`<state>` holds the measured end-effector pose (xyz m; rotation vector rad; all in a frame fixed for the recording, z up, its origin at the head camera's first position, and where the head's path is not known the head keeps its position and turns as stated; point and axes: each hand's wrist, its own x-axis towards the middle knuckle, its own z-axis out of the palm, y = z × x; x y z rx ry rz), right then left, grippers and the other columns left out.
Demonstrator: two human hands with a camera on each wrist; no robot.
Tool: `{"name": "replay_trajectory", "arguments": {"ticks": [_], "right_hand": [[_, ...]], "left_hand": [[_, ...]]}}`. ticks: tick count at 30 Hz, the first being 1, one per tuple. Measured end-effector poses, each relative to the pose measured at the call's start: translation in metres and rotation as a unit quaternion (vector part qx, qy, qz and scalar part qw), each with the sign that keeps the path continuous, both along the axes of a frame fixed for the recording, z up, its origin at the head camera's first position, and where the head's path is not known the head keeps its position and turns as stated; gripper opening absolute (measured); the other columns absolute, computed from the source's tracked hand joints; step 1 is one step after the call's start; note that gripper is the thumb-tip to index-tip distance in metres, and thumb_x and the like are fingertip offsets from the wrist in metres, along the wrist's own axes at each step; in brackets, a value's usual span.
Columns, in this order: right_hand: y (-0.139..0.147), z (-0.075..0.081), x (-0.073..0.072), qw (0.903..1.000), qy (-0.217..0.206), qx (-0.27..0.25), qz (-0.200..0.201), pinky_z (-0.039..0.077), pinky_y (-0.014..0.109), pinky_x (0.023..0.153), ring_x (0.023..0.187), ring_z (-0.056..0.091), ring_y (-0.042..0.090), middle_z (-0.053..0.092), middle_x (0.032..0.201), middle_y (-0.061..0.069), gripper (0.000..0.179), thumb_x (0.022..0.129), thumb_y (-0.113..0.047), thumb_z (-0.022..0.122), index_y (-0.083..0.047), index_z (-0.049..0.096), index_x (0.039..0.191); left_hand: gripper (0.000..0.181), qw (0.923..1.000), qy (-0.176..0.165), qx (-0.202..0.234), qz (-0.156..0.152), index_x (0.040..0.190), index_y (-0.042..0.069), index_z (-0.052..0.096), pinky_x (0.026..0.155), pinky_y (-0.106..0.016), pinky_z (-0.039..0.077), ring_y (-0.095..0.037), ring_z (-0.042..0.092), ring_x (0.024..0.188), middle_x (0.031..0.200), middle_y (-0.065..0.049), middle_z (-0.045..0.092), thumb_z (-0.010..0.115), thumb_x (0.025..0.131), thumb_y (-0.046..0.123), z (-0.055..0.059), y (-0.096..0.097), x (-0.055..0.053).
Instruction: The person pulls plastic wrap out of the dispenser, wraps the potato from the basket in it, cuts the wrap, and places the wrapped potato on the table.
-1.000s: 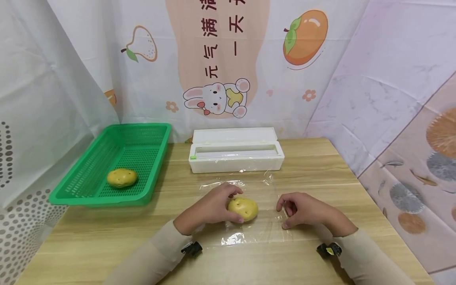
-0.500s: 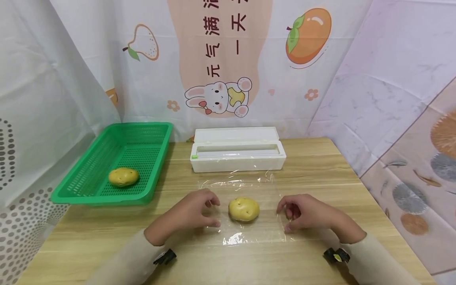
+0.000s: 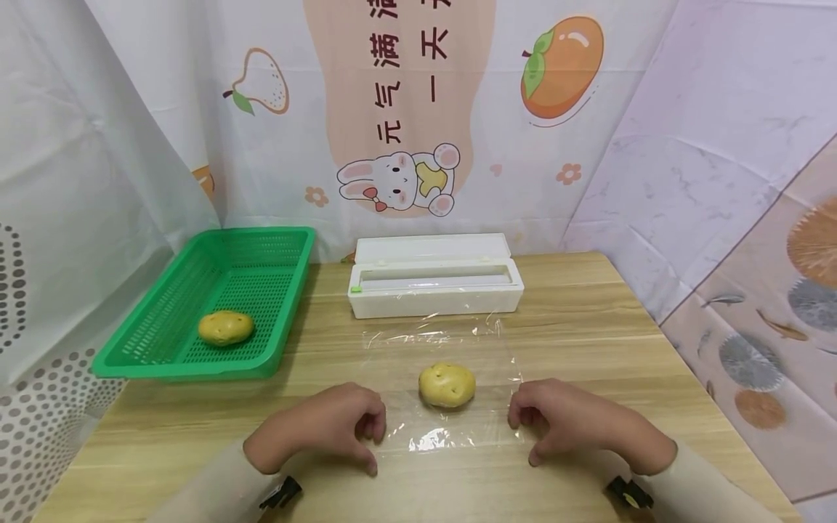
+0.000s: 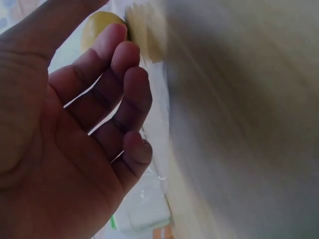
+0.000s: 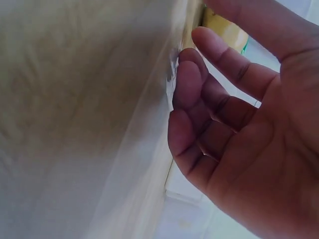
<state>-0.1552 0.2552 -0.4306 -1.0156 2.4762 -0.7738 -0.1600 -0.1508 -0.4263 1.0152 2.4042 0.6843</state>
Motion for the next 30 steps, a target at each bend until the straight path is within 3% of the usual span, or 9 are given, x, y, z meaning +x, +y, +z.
{"name": "replay_trajectory", "arguments": {"ticks": [6,11,17,25,30], "right_hand": [[-0.0014,-0.0014,0.0009,0.9999,-0.002,0.012,0.002,0.049,0.02,0.067,0.076,0.056,0.002,0.06,0.083,-0.013,0.036,0.068,-0.018,0.094,-0.027,0.067,0.088],[-0.0011,-0.0005,0.0019,0.9998,0.003,0.008,0.017,0.048,0.019,0.065,0.073,0.056,-0.001,0.059,0.082,-0.014,0.027,0.073,-0.014,0.09,-0.028,0.068,0.082],[-0.0006,-0.0009,0.0014,0.9991,0.02,-0.003,0.037,0.049,0.018,0.065,0.073,0.056,-0.003,0.059,0.082,-0.015,0.026,0.079,-0.009,0.085,-0.029,0.068,0.08],[-0.0017,-0.001,0.0052,0.9953,0.069,-0.002,0.068,0.047,0.015,0.064,0.073,0.052,-0.004,0.055,0.081,-0.018,0.029,0.084,-0.003,0.075,-0.03,0.064,0.081],[-0.0014,0.0005,0.0052,0.9957,0.065,-0.014,0.065,0.048,0.016,0.065,0.073,0.052,-0.006,0.057,0.08,-0.02,0.028,0.091,-0.002,0.069,-0.028,0.062,0.085]], "left_hand": [[0.028,0.9991,0.024,-0.027,-0.02,0.074,0.027,0.067,0.062,-0.017,0.045,0.004,0.049,0.065,0.07,0.015,0.057,0.094,0.07,0.032,-0.005,-0.0006,0.0005],[0.025,0.9993,0.026,-0.017,-0.018,0.071,0.028,0.068,0.061,-0.017,0.046,0.005,0.05,0.065,0.069,0.014,0.059,0.092,0.073,0.026,-0.006,-0.0015,0.0014],[0.024,0.9991,0.034,-0.004,-0.027,0.071,0.029,0.068,0.06,-0.016,0.048,0.006,0.052,0.065,0.07,0.018,0.058,0.087,0.078,0.017,-0.0059,-0.0023,0.0025],[0.023,0.9972,0.06,-0.019,-0.041,0.072,0.031,0.067,0.06,-0.015,0.046,0.006,0.051,0.065,0.071,0.019,0.056,0.082,0.081,0.017,-0.006,-0.003,0.0026],[0.021,0.9967,0.069,-0.004,-0.043,0.075,0.032,0.067,0.063,-0.016,0.046,0.001,0.054,0.068,0.073,0.02,0.056,0.078,0.082,0.015,-0.0012,-0.0042,0.0023]]}}
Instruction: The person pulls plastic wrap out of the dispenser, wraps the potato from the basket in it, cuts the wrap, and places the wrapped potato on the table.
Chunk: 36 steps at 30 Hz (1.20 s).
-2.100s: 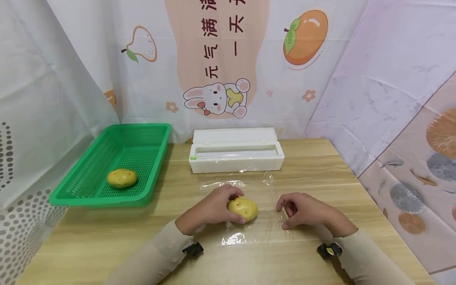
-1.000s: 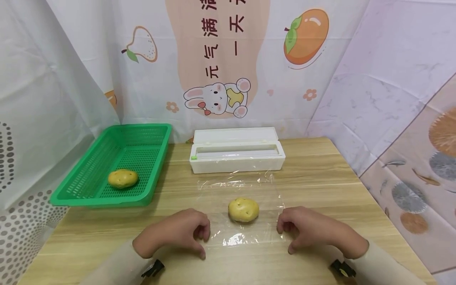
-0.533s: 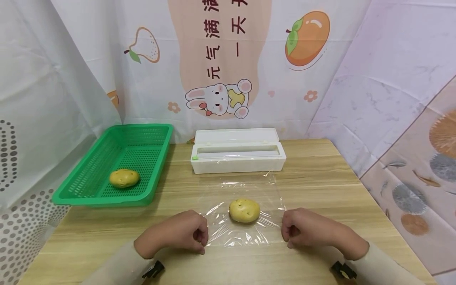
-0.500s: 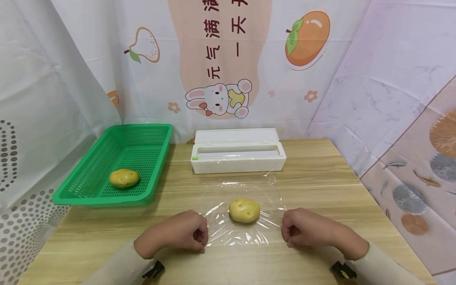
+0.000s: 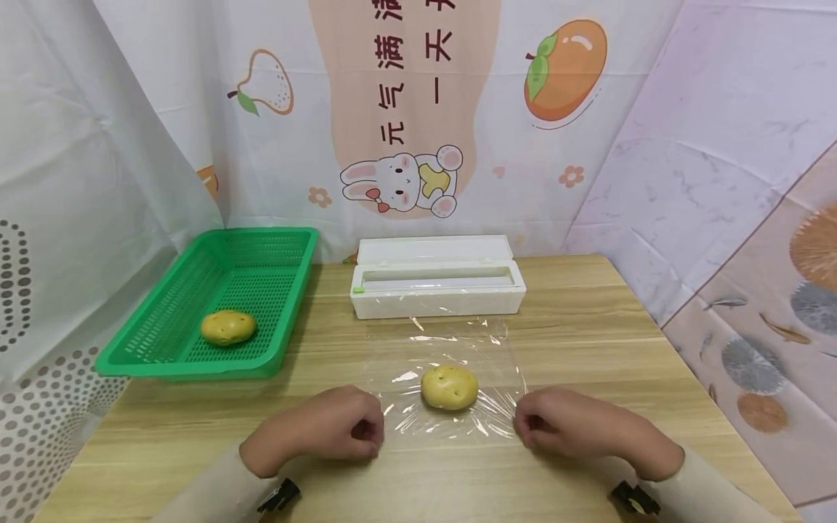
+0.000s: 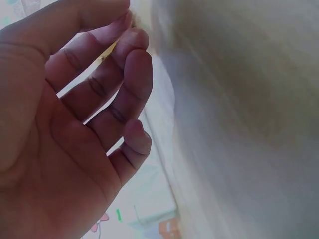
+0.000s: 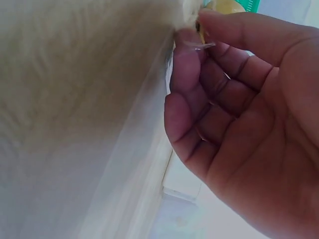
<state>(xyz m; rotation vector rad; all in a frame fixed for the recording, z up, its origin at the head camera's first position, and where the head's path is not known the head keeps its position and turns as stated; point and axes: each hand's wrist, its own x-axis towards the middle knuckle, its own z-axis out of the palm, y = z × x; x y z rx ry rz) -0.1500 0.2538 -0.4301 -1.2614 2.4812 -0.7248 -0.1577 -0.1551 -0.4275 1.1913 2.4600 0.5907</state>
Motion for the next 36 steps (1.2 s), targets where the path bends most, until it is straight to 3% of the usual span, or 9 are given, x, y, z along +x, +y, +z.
{"name": "replay_trajectory", "arguments": {"ticks": [6,13,23,30,32,36], "right_hand": [[0.001,0.004,-0.004,0.9995,-0.009,-0.006,-0.03,0.051,0.019,0.066,0.074,0.055,-0.005,0.06,0.081,-0.019,0.025,0.094,-0.004,0.07,-0.028,0.064,0.088],[0.003,0.011,-0.009,0.9978,0.021,-0.01,-0.063,0.052,0.021,0.068,0.075,0.056,-0.004,0.068,0.09,-0.017,0.02,0.094,-0.004,0.07,-0.024,0.072,0.096],[0.005,0.013,-0.017,0.9959,0.033,-0.031,-0.078,0.058,0.029,0.077,0.086,0.06,-0.002,0.066,0.09,-0.016,0.024,0.091,-0.001,0.068,-0.025,0.069,0.092],[0.006,0.013,-0.022,0.9946,0.002,-0.047,-0.093,0.058,0.033,0.087,0.095,0.066,0.004,0.072,0.094,-0.009,0.022,0.095,0.001,0.062,-0.02,0.069,0.097],[0.006,0.012,-0.024,0.9937,-0.007,-0.051,-0.1,0.058,0.03,0.085,0.092,0.066,0.004,0.072,0.093,-0.007,0.022,0.096,0.001,0.062,-0.02,0.069,0.097],[0.006,0.009,-0.027,0.9899,-0.047,-0.06,-0.119,0.056,0.025,0.067,0.076,0.063,0.004,0.07,0.083,-0.005,0.016,0.1,-0.005,0.061,-0.019,0.067,0.096]], "left_hand": [[0.02,0.9997,0.005,0.02,0.01,0.079,0.031,0.067,0.067,-0.017,0.05,-0.003,0.059,0.071,0.076,0.022,0.057,0.075,0.088,0.015,0.008,-0.003,-0.001],[0.02,0.9989,0.018,0.041,0.017,0.081,0.031,0.065,0.077,-0.023,0.055,-0.004,0.062,0.08,0.082,0.022,0.059,0.074,0.09,0.016,0.015,-0.007,-0.007],[0.017,0.9981,-0.009,0.052,0.032,0.085,0.031,0.067,0.086,-0.035,0.058,0.002,0.063,0.085,0.085,0.024,0.066,0.072,0.094,0.018,0.021,-0.01,-0.014],[0.01,0.9956,-0.039,0.072,0.046,0.091,0.026,0.067,0.09,-0.035,0.058,0.001,0.067,0.094,0.09,0.012,0.074,0.067,0.099,0.02,0.021,-0.012,-0.018],[0.009,0.995,-0.038,0.077,0.05,0.092,0.026,0.065,0.087,-0.032,0.058,0.0,0.066,0.09,0.09,0.01,0.074,0.066,0.1,0.021,0.02,-0.012,-0.019],[0.011,0.9938,-0.04,0.083,0.064,0.093,0.029,0.062,0.074,-0.025,0.055,-0.001,0.06,0.076,0.085,0.01,0.071,0.065,0.102,0.023,0.018,-0.013,-0.021]]}}
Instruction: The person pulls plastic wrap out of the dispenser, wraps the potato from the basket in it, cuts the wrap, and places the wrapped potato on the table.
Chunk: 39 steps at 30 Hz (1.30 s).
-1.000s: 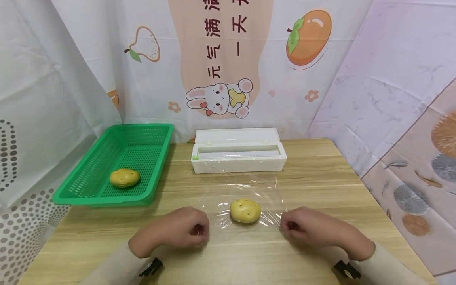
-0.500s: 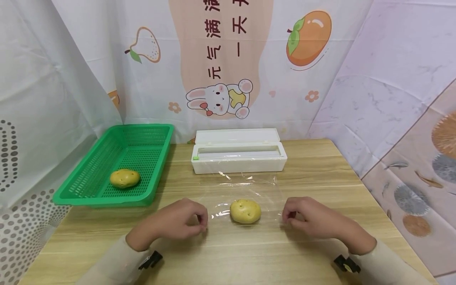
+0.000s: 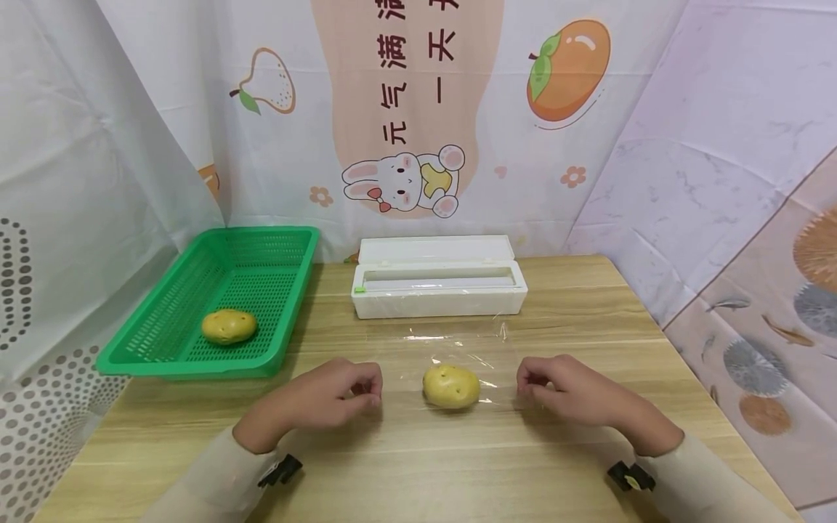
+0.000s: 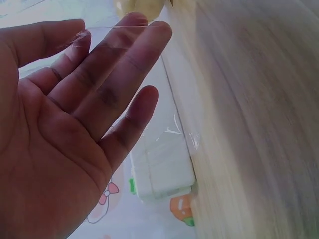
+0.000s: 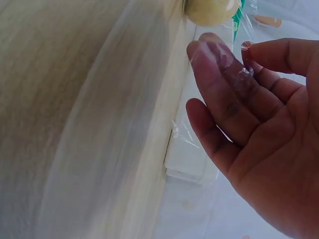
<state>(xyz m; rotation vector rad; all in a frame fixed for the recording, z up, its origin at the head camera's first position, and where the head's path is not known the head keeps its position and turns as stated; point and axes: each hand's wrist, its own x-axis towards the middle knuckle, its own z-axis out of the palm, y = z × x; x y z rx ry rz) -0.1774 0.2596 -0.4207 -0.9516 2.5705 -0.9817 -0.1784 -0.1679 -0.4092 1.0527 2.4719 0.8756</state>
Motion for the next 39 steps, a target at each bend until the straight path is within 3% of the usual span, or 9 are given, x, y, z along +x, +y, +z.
{"name": "replay_trajectory", "arguments": {"ticks": [5,14,23,28,39], "right_hand": [[0.0,-0.005,-0.003,0.9984,-0.048,-0.026,-0.014,0.054,0.027,0.059,0.068,0.063,0.01,0.068,0.077,-0.003,0.011,0.105,-0.015,0.059,-0.016,0.064,0.095],[0.001,-0.009,-0.008,0.9968,-0.065,-0.043,-0.02,0.055,0.029,0.056,0.064,0.065,0.016,0.067,0.075,0.003,0.01,0.105,-0.011,0.058,-0.008,0.063,0.098],[-0.008,-0.015,-0.013,0.9911,-0.107,-0.04,-0.069,0.054,0.03,0.052,0.059,0.064,0.017,0.066,0.08,0.007,0.008,0.104,-0.011,0.06,-0.008,0.067,0.1],[-0.015,-0.019,-0.014,0.9908,-0.1,-0.004,-0.09,0.054,0.03,0.053,0.059,0.063,0.014,0.065,0.076,0.001,0.01,0.103,-0.008,0.061,-0.012,0.068,0.096],[-0.031,-0.02,-0.015,0.9861,-0.053,0.082,-0.135,0.047,0.027,0.05,0.051,0.056,0.009,0.061,0.062,-0.005,0.015,0.1,-0.01,0.061,-0.018,0.067,0.089]], "left_hand": [[0.012,0.9997,-0.015,0.006,0.018,0.093,0.026,0.058,0.062,-0.023,0.05,-0.001,0.056,0.068,0.082,0.008,0.071,0.06,0.104,0.02,-0.003,0.001,-0.002],[0.012,0.9981,-0.045,0.03,0.028,0.096,0.017,0.055,0.063,-0.027,0.055,-0.011,0.069,0.075,0.085,0.007,0.075,0.051,0.108,0.017,-0.003,0.002,-0.007],[0.011,0.9886,-0.104,0.046,0.099,0.096,0.011,0.055,0.061,-0.026,0.054,-0.016,0.072,0.072,0.08,0.002,0.072,0.051,0.107,0.01,-0.016,0.006,-0.016],[0.012,0.9882,-0.091,0.007,0.123,0.093,0.014,0.057,0.057,-0.027,0.053,-0.012,0.068,0.065,0.075,0.003,0.07,0.057,0.104,0.012,-0.025,0.015,-0.02],[0.015,0.9846,-0.013,-0.063,0.163,0.084,0.017,0.058,0.051,-0.026,0.047,-0.009,0.059,0.055,0.063,0.007,0.062,0.061,0.097,0.009,-0.031,0.031,-0.021]]}}
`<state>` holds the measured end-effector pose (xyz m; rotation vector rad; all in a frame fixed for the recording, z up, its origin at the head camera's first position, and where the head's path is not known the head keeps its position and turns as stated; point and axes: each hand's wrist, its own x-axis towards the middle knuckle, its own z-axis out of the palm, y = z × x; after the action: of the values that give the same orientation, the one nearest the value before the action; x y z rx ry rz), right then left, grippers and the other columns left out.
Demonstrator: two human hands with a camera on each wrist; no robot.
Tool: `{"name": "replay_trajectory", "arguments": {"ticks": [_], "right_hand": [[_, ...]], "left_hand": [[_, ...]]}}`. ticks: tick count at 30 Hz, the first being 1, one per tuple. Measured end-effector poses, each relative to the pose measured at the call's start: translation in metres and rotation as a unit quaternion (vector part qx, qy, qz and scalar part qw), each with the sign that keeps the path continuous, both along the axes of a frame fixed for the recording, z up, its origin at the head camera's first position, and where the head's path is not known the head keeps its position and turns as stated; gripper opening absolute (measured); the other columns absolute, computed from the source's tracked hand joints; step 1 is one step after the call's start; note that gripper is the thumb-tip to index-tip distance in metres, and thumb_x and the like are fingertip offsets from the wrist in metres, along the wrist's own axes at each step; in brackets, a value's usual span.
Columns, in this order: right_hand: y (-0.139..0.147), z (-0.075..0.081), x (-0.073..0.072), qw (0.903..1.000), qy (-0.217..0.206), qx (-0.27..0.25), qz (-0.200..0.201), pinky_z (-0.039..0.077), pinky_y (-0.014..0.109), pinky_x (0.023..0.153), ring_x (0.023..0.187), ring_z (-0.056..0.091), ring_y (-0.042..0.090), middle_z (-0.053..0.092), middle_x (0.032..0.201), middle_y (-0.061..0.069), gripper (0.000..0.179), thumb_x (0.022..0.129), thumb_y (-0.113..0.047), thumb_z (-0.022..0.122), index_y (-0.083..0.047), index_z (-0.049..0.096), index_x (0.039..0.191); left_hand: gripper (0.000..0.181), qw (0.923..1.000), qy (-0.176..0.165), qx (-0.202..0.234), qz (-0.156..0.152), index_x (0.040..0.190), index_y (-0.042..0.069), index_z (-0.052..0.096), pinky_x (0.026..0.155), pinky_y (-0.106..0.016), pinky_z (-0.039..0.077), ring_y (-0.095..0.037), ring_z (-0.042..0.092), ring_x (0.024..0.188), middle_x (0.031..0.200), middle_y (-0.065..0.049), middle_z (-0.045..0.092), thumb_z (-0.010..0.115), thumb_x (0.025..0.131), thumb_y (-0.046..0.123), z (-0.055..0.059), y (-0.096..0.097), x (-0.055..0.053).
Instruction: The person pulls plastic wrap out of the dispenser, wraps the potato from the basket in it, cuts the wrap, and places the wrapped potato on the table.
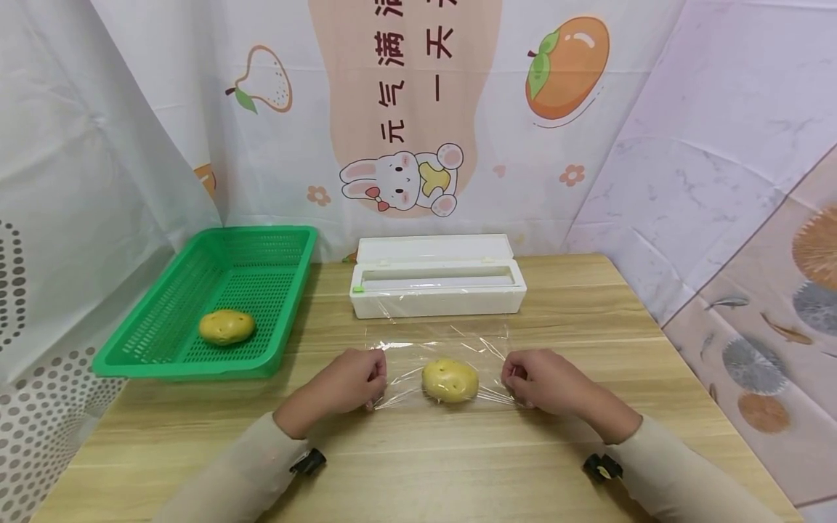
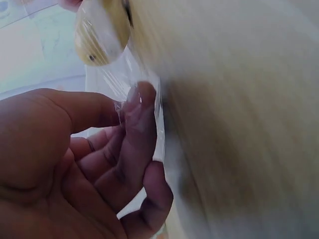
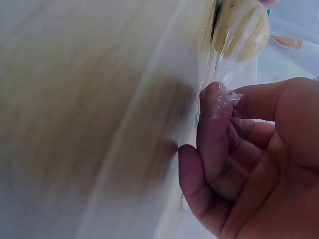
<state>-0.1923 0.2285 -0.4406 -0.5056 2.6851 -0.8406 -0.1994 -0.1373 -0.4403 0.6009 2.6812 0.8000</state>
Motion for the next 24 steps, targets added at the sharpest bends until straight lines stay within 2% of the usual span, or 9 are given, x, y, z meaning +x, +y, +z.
{"name": "replay_trajectory", "arguments": {"ticks": [7,10,14,18,24], "right_hand": [[-0.006,0.001,0.0,0.9977,0.049,0.047,-0.007,0.045,0.028,0.057,0.06,0.053,0.009,0.058,0.068,-0.009,0.013,0.096,-0.015,0.072,-0.022,0.066,0.086],[-0.007,0.001,0.0,0.9963,0.062,0.059,-0.01,0.043,0.027,0.06,0.064,0.051,0.009,0.057,0.07,-0.01,0.016,0.093,-0.015,0.076,-0.023,0.066,0.084],[-0.007,0.0,0.001,0.9978,0.051,0.041,-0.011,0.044,0.026,0.06,0.065,0.051,0.009,0.057,0.071,-0.009,0.017,0.092,-0.014,0.077,-0.023,0.066,0.083],[-0.006,0.0,0.001,0.9991,0.04,0.013,-0.005,0.044,0.025,0.058,0.064,0.051,0.009,0.057,0.07,-0.008,0.015,0.093,-0.014,0.075,-0.022,0.066,0.084],[-0.001,0.001,0.0,0.9994,0.031,0.007,-0.009,0.044,0.026,0.057,0.063,0.052,0.01,0.057,0.071,-0.007,0.013,0.097,-0.016,0.072,-0.021,0.064,0.087]], "left_hand": [[0.02,0.9966,0.054,-0.055,0.027,0.077,0.021,0.06,0.057,-0.029,0.043,-0.011,0.052,0.063,0.067,0.008,0.057,0.07,0.093,0.014,-0.001,0.009,0.004],[0.021,0.996,0.056,-0.049,0.049,0.075,0.022,0.061,0.056,-0.029,0.042,-0.011,0.052,0.063,0.066,0.008,0.056,0.071,0.091,0.013,0.001,0.012,0.006],[0.021,0.9954,0.048,-0.026,0.078,0.076,0.022,0.062,0.056,-0.029,0.044,-0.011,0.053,0.062,0.066,0.008,0.057,0.072,0.092,0.014,0.003,0.014,0.009],[0.017,0.9945,0.045,0.0,0.094,0.079,0.021,0.064,0.059,-0.03,0.044,-0.011,0.054,0.064,0.068,0.009,0.059,0.071,0.092,0.014,0.005,0.014,0.01],[0.016,0.9932,0.029,-0.005,0.113,0.078,0.022,0.063,0.059,-0.031,0.043,-0.013,0.053,0.066,0.071,0.006,0.059,0.07,0.092,0.018,0.004,0.005,0.009]]}}
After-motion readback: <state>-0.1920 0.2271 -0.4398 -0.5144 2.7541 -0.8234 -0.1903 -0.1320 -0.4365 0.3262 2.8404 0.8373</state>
